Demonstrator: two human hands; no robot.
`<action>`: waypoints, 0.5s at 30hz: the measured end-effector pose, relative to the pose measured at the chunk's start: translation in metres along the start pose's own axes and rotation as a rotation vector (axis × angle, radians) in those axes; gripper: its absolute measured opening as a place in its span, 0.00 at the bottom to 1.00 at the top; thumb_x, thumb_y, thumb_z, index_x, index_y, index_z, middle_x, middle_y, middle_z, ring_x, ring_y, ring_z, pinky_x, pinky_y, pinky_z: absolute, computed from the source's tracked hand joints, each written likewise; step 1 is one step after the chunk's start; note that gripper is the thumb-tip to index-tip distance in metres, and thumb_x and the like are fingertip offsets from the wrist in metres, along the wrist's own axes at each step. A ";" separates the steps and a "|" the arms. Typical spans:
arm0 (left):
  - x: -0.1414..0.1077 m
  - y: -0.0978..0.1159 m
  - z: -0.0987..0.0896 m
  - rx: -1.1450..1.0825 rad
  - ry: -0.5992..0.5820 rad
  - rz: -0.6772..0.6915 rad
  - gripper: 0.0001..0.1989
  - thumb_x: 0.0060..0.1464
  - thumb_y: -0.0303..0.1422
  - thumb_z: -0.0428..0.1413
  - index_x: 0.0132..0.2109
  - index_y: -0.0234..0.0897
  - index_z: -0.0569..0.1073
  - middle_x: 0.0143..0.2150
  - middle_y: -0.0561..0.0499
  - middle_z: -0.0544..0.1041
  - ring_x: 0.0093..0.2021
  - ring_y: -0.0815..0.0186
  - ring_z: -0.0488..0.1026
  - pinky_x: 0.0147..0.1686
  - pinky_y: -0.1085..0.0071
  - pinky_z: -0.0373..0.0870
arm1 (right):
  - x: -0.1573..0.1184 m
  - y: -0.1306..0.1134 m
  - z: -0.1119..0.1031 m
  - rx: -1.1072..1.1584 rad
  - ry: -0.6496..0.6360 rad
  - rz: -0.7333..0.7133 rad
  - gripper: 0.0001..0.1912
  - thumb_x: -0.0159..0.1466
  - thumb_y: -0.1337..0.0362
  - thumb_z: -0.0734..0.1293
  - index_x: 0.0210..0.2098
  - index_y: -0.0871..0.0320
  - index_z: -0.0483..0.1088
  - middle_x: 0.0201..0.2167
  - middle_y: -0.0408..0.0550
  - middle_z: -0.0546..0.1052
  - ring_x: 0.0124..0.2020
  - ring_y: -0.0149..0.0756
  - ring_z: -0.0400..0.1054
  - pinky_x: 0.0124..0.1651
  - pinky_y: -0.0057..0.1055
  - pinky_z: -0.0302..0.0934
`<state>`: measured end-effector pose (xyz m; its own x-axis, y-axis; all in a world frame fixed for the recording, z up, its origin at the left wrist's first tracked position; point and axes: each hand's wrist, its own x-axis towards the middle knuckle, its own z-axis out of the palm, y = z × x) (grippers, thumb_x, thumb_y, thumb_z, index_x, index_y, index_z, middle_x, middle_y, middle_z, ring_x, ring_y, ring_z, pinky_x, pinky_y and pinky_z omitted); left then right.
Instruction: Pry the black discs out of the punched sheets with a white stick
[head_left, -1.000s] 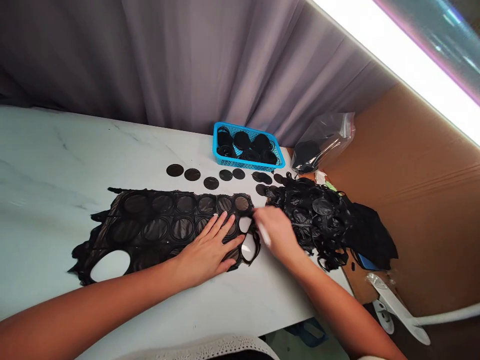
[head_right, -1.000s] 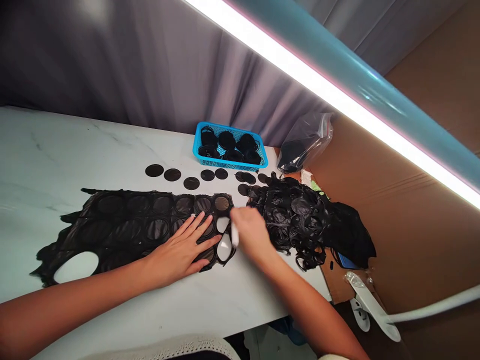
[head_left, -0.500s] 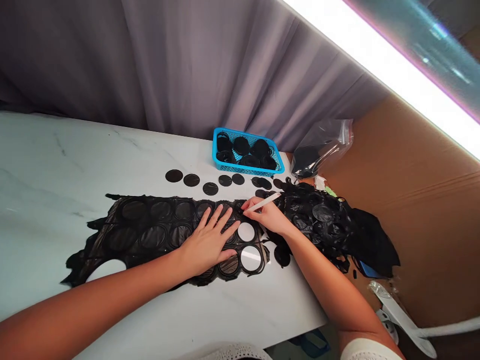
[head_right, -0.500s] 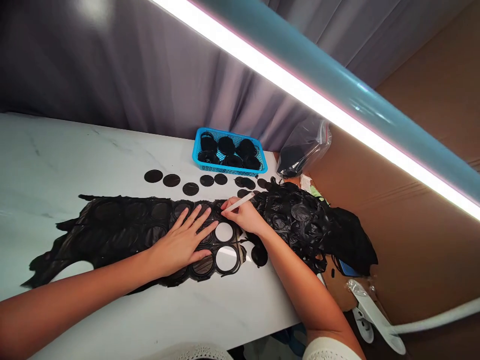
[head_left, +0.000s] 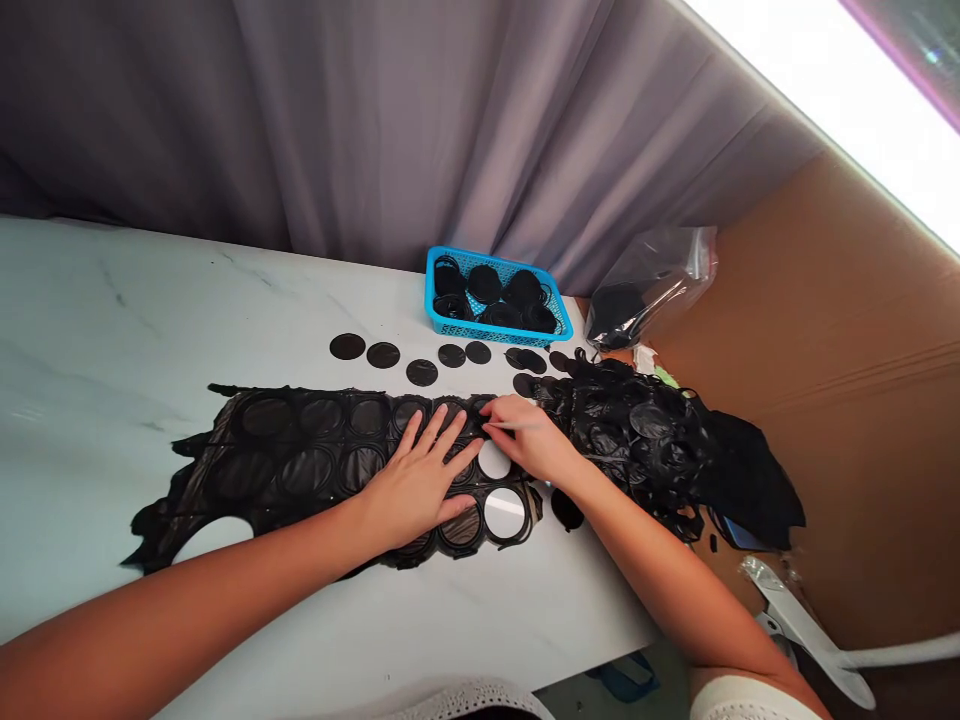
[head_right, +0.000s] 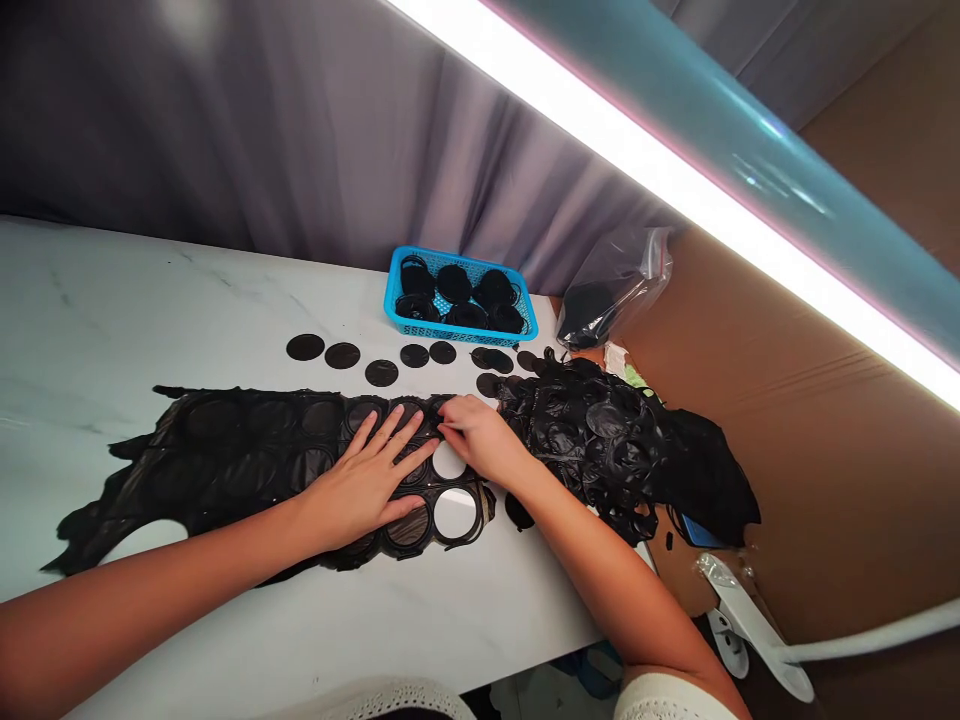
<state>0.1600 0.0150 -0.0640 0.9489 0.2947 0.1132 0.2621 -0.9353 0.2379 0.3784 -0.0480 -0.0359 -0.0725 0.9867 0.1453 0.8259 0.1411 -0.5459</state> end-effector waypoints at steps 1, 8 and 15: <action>0.000 0.000 -0.001 -0.006 0.004 0.001 0.34 0.62 0.48 0.56 0.70 0.42 0.58 0.74 0.39 0.49 0.74 0.44 0.40 0.68 0.43 0.39 | 0.000 0.002 -0.002 -0.116 0.010 0.000 0.07 0.67 0.68 0.61 0.32 0.55 0.66 0.36 0.52 0.75 0.39 0.42 0.68 0.45 0.37 0.61; -0.009 -0.007 -0.014 0.017 -0.008 0.041 0.37 0.61 0.53 0.55 0.70 0.39 0.59 0.74 0.37 0.47 0.74 0.46 0.41 0.69 0.46 0.41 | 0.012 0.035 -0.046 -0.375 0.461 0.384 0.07 0.66 0.67 0.59 0.32 0.56 0.66 0.32 0.54 0.77 0.30 0.43 0.68 0.36 0.35 0.58; -0.035 -0.018 -0.011 0.051 0.041 -0.013 0.34 0.66 0.51 0.49 0.69 0.32 0.58 0.73 0.37 0.51 0.73 0.49 0.46 0.69 0.53 0.46 | 0.020 -0.018 0.005 0.248 0.144 0.150 0.09 0.65 0.63 0.64 0.28 0.54 0.66 0.35 0.47 0.80 0.37 0.39 0.72 0.42 0.34 0.62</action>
<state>0.1204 0.0237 -0.0619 0.9376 0.3136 0.1501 0.2839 -0.9398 0.1900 0.3594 -0.0306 -0.0279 0.1339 0.9791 0.1533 0.6590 0.0275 -0.7516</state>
